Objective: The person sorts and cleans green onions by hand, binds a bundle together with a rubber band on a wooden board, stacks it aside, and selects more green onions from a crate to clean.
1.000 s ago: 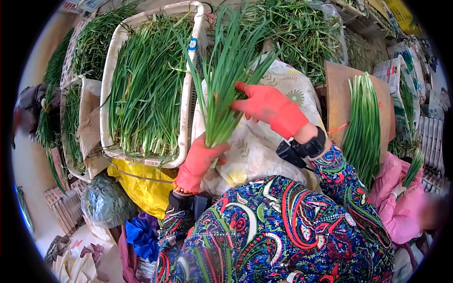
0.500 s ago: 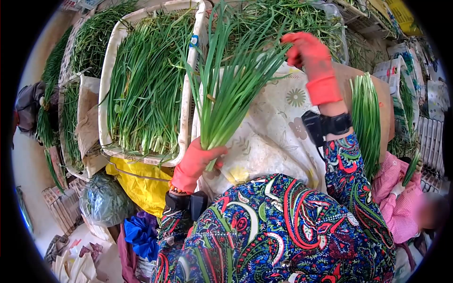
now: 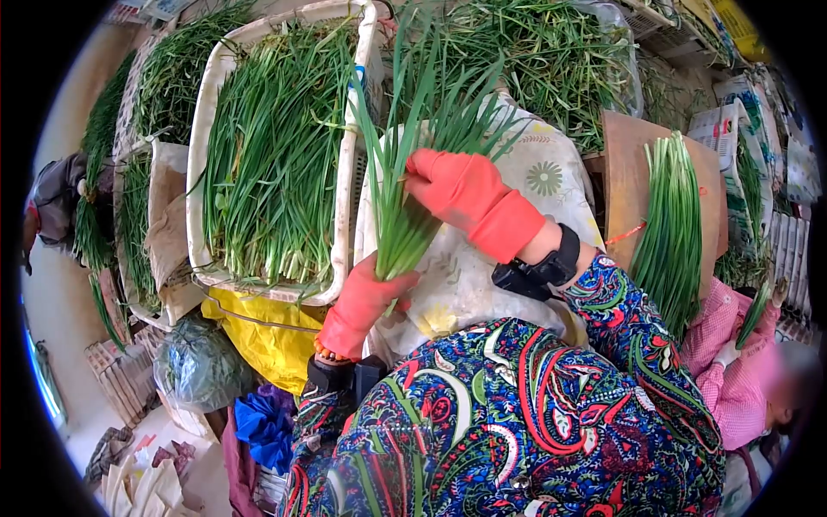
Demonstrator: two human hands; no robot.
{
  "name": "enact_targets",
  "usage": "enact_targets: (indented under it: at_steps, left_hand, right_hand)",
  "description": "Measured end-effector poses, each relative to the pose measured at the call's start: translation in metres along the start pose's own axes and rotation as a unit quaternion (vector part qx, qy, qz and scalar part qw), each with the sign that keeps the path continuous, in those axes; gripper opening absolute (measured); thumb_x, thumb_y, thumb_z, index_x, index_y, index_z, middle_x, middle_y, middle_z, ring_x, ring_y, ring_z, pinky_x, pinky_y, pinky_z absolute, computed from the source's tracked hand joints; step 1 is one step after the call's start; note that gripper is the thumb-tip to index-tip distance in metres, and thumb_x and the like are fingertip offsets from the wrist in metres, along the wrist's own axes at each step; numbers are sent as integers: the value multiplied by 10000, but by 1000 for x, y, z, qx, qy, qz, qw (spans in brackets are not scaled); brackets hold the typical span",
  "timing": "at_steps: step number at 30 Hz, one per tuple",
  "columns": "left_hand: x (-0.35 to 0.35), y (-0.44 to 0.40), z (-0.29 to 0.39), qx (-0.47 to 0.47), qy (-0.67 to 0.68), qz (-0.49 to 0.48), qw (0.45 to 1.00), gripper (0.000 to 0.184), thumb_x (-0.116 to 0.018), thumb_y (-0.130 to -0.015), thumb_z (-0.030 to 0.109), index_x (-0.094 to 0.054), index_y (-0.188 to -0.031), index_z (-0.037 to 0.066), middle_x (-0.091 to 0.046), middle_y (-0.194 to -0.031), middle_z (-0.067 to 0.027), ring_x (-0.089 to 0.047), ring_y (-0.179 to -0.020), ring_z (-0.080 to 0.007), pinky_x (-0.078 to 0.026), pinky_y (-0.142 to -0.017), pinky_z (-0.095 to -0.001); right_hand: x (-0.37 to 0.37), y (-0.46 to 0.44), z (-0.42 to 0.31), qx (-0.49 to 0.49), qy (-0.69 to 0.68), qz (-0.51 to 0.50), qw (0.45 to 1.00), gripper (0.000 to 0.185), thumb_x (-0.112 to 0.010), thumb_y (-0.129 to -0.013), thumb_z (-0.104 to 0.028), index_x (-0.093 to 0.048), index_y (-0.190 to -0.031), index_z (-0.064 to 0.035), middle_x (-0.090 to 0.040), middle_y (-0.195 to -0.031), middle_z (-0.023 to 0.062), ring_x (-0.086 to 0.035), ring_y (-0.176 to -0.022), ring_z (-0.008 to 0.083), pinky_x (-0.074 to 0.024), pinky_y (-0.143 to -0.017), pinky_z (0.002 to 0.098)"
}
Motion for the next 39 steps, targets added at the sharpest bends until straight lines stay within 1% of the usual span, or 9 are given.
enact_targets:
  at_steps: [10,11,13,14,16,18,22,28,39]
  left_hand:
    - [8,8,6,22,33,-7,999,215,-633,-744,80,-533,-915,-3,-569,-684,-48,-526,-484,-122,-402,-431,-237]
    - [8,9,8,15,50,-12,999,211,-635,-741,74,-535,-910,-3,-576,-693,-58,-530,-484,-133,-407,-432,-238]
    - [11,11,9,10,38,-2,999,195,-617,-746,61,-538,-916,6,-583,-689,-63,-529,-464,-135,-412,-413,-239]
    - [13,9,12,4,34,2,999,189,-608,-748,54,-540,-919,11,-586,-688,-65,-528,-454,-136,-415,-404,-240]
    - [14,13,17,27,30,21,999,208,-622,-730,74,-539,-911,14,-582,-678,-65,-510,-430,-135,-403,-403,-245]
    - [18,12,18,18,35,16,999,201,-626,-729,85,-541,-898,16,-581,-676,-60,-507,-431,-130,-400,-407,-246]
    - [23,19,31,36,-17,10,999,221,-621,-736,83,-537,-924,3,-576,-704,-61,-519,-474,-132,-407,-429,-241]
    - [15,41,42,40,-61,9,997,201,-614,-745,92,-539,-920,25,-566,-715,-47,-522,-500,-125,-402,-443,-249]
    - [37,109,49,67,-88,19,994,370,-603,-648,2,-515,-1003,-58,-588,-721,-146,-502,-422,-160,-369,-317,-233]
  right_hand:
    - [177,-73,76,-106,-416,134,893,247,-396,-822,-145,-558,-924,12,-587,-715,60,-544,-621,146,-432,-599,256]
    - [187,-86,147,-120,-84,129,981,355,-487,-796,-225,-466,-1090,-27,-575,-874,123,-550,-796,203,-431,-723,313]
    - [196,-73,168,-281,480,47,830,725,-583,-754,-359,-239,-1329,-84,-454,-1210,221,-393,-1186,283,-321,-975,378]
    - [194,-71,159,-138,529,90,833,652,-575,-766,-362,-323,-1290,-66,-443,-1229,199,-374,-1202,253,-321,-978,335]
    - [189,-67,148,-35,362,134,922,520,-569,-772,-355,-466,-1192,-66,-553,-1096,145,-506,-1062,220,-405,-885,311]
    - [158,-39,135,-348,-50,-70,933,379,-567,-779,-321,-572,-1066,-74,-625,-928,71,-590,-841,183,-465,-745,287]
    - [135,-29,70,-39,5,80,996,272,-565,-767,-281,-633,-912,-60,-645,-763,68,-594,-622,217,-476,-615,312]
    - [32,24,-89,414,12,-52,909,640,-421,-770,-489,-333,-1314,-165,-382,-1304,81,-368,-1198,293,-277,-988,462]
    - [2,40,-102,396,25,-205,894,927,-622,-685,-257,-28,-1371,-69,-570,-785,82,-553,-812,262,-274,-943,522]
Point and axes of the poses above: each hand's wrist, its own y-axis away from the middle knuckle, its own x-axis out of the back of the hand, z = x × y, the point moved 7 cm from there along -y, towards the middle knuckle
